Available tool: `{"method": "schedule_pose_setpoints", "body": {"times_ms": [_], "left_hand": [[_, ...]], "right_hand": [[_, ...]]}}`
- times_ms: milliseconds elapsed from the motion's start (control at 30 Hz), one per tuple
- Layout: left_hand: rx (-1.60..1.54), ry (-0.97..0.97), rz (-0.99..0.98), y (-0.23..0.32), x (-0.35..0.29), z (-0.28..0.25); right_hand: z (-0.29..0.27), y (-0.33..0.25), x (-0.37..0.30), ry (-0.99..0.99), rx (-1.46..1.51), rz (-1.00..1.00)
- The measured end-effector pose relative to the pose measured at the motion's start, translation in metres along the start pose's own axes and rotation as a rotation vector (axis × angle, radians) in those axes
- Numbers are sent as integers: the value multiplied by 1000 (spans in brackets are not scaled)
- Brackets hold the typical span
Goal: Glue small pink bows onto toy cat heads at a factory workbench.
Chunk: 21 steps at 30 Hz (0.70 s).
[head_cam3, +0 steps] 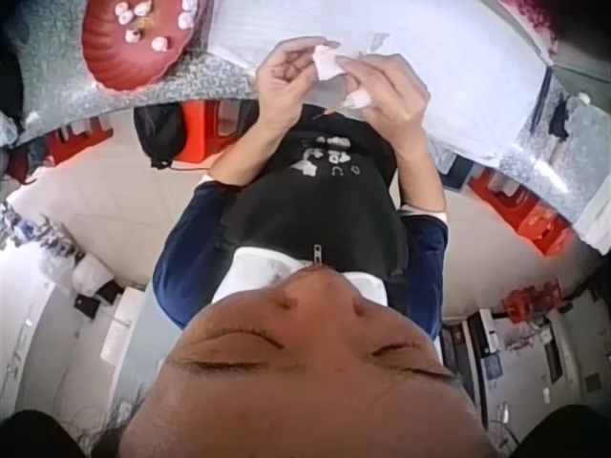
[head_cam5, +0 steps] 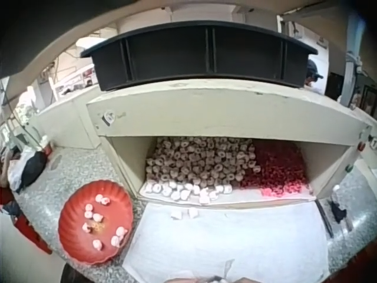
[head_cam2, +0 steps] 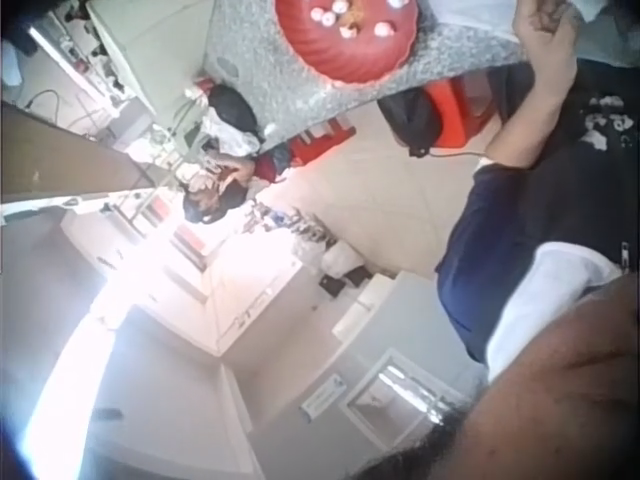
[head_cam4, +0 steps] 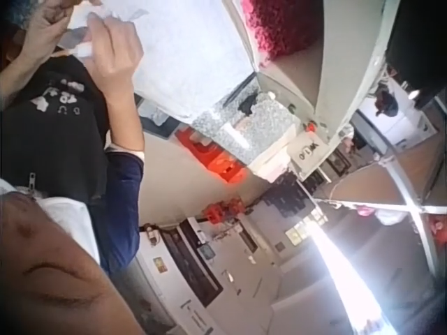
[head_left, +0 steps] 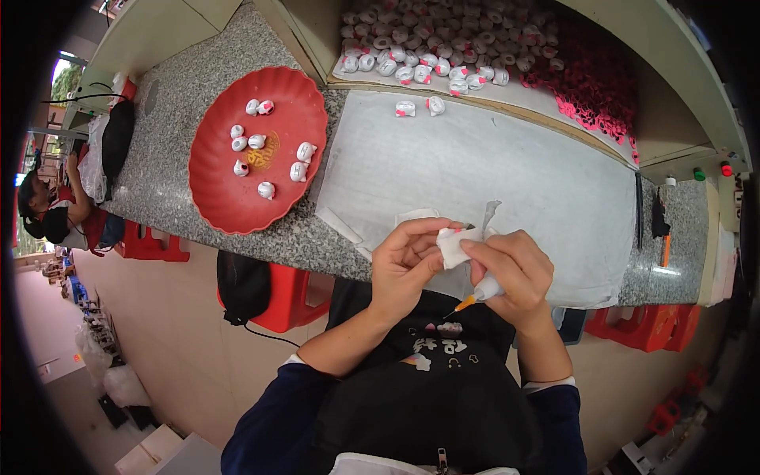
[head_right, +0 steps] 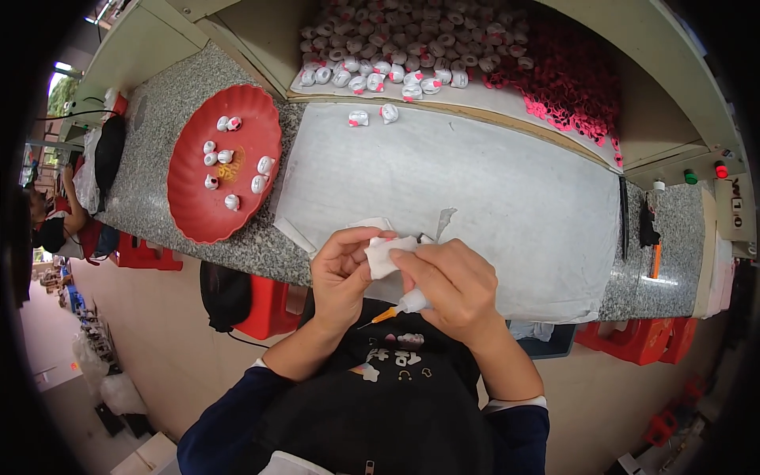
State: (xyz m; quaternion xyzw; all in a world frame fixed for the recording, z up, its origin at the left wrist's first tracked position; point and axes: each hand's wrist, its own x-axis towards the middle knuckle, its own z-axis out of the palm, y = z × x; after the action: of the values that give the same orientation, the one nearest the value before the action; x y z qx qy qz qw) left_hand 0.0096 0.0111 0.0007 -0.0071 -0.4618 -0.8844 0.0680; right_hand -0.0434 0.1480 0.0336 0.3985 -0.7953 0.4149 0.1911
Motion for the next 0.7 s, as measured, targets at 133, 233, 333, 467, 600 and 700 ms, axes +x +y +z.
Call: {"method": "schedule_pose_setpoints", "body": {"times_ms": [133, 233, 333, 467, 600, 700], "left_hand": [[24, 122, 114, 12, 5, -4], [-19, 97, 92, 14, 7, -8], [-82, 71, 44, 15, 6, -6], [-89, 48, 9, 16, 5, -1], [-87, 53, -23, 18, 3, -1], [-90, 57, -38, 20, 1, 1]], "right_hand": [[-17, 10, -14, 40, 123, 307], [-35, 21, -22, 77, -3, 460], [-42, 13, -21, 222, 107, 792], [-36, -16, -15, 153, 419, 537], [-27, -33, -17, 241, 501, 636], [-20, -32, -15, 541, 666, 482]]}}
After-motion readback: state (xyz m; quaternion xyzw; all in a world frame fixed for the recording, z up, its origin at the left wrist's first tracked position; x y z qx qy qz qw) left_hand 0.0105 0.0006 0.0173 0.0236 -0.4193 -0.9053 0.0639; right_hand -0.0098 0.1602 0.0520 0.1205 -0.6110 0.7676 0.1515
